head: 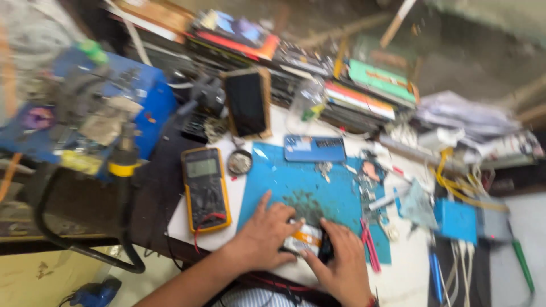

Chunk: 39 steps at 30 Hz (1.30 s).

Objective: The person connects a power bank to a disassembled Samsung Galaxy A12, then uses tweezers and a screwdriver to reseat internal connectors and reassemble the device. The phone powers on and displays the Samsung logo during the process.

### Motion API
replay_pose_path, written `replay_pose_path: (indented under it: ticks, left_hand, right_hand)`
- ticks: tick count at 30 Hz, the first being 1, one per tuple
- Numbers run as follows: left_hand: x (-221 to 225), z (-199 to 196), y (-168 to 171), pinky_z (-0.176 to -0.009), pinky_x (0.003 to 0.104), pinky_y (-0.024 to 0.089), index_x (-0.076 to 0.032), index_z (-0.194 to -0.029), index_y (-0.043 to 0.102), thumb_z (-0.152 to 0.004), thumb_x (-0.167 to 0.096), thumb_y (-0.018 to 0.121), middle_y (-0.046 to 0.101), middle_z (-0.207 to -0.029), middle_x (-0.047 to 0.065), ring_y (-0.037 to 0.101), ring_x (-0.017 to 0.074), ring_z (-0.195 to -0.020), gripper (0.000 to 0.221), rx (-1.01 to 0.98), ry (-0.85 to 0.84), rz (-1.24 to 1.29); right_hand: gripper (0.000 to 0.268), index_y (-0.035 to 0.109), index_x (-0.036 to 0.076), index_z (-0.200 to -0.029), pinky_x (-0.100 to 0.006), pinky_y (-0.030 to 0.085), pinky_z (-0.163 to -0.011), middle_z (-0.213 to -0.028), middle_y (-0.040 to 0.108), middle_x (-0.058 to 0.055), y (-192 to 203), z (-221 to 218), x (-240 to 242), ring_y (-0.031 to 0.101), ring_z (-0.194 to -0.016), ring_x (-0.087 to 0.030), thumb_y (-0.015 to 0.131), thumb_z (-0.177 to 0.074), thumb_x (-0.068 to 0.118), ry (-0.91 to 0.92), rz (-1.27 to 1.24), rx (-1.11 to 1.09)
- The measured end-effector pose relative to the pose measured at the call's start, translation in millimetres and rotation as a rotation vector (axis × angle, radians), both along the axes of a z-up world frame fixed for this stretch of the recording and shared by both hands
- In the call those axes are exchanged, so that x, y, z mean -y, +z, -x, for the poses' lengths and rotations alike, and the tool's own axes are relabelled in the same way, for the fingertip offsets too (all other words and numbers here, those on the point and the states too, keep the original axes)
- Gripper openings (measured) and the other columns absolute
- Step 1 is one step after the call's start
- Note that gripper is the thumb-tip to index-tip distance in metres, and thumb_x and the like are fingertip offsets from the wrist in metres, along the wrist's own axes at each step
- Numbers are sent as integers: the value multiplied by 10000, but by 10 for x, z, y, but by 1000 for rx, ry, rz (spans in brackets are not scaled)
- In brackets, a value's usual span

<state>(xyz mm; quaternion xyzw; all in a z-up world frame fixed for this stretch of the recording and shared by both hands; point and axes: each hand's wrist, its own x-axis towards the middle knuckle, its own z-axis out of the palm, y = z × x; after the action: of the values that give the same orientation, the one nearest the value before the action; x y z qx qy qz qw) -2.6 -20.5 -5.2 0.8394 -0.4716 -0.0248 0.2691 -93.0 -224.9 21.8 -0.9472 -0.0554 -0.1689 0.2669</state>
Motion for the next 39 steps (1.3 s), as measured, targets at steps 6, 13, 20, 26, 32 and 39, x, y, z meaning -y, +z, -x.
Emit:
replay_pose_path:
  ticks: [6, 13, 20, 26, 32, 39]
  left_hand:
    - [88, 63, -40, -1212, 674, 77, -41, -1360, 636, -780, -526, 765, 534, -1326, 201, 426, 383, -1346, 767, -4, -16, 12]
    - [219, 41, -120, -1199, 682, 53, 2, -1378, 596, -794, -451, 727, 506, -1302, 230, 400, 404, -1348, 751, -49, -116, -56]
    - [684, 5, -651, -1186, 772, 17, -87, -1397, 617, -994, -227, 517, 488, -1324, 236, 404, 388, -1390, 439, -14, -150, -115]
    - [630, 5, -705, -1159, 742, 19, -105, -1501, 499, -956, -191, 552, 433, -1491, 259, 375, 402, -1447, 554, 233, -91, -11]
    - [32, -4, -94, -1158, 707, -60, 21, -1522, 357, -829, -404, 752, 481, -1394, 222, 390, 388, -1381, 904, -103, -73, -54]
    - [-124, -124, 101, -1203, 672, -35, -31, -1523, 413, -866, -421, 744, 554, -1382, 130, 439, 318, -1375, 832, -13, -20, -16]
  right_hand:
    - [805, 612, 10, -1263, -474, 513, -893, -1122, 697, -210, -417, -42, 250, 675, -1039, -366, 911, -604, 363, 91, 25, -39]
    - [838, 608, 36, -1288, -442, 550, -914, -1122, 721, -198, -941, -87, 640, 712, -1073, -339, 930, -616, 419, 52, -26, -77]
    - [998, 567, 63, -1407, -444, 522, -973, -1216, 717, -179, -1643, -209, 1144, 700, -1108, -322, 946, -624, 551, 86, 32, -207]
    - [938, 518, 93, -1462, -444, 494, -1022, -1300, 676, -181, -1966, -186, 1423, 665, -1204, -309, 857, -695, 514, 105, 100, -139]
    - [873, 496, 141, -1496, -477, 439, -1072, -1348, 674, -141, -1878, -162, 1273, 619, -1242, -323, 831, -738, 416, 101, 290, -223]
    - [1083, 472, 39, -1442, -494, 467, -961, -1217, 665, -226, -855, -108, 644, 644, -1098, -383, 964, -560, 430, 91, 109, -204]
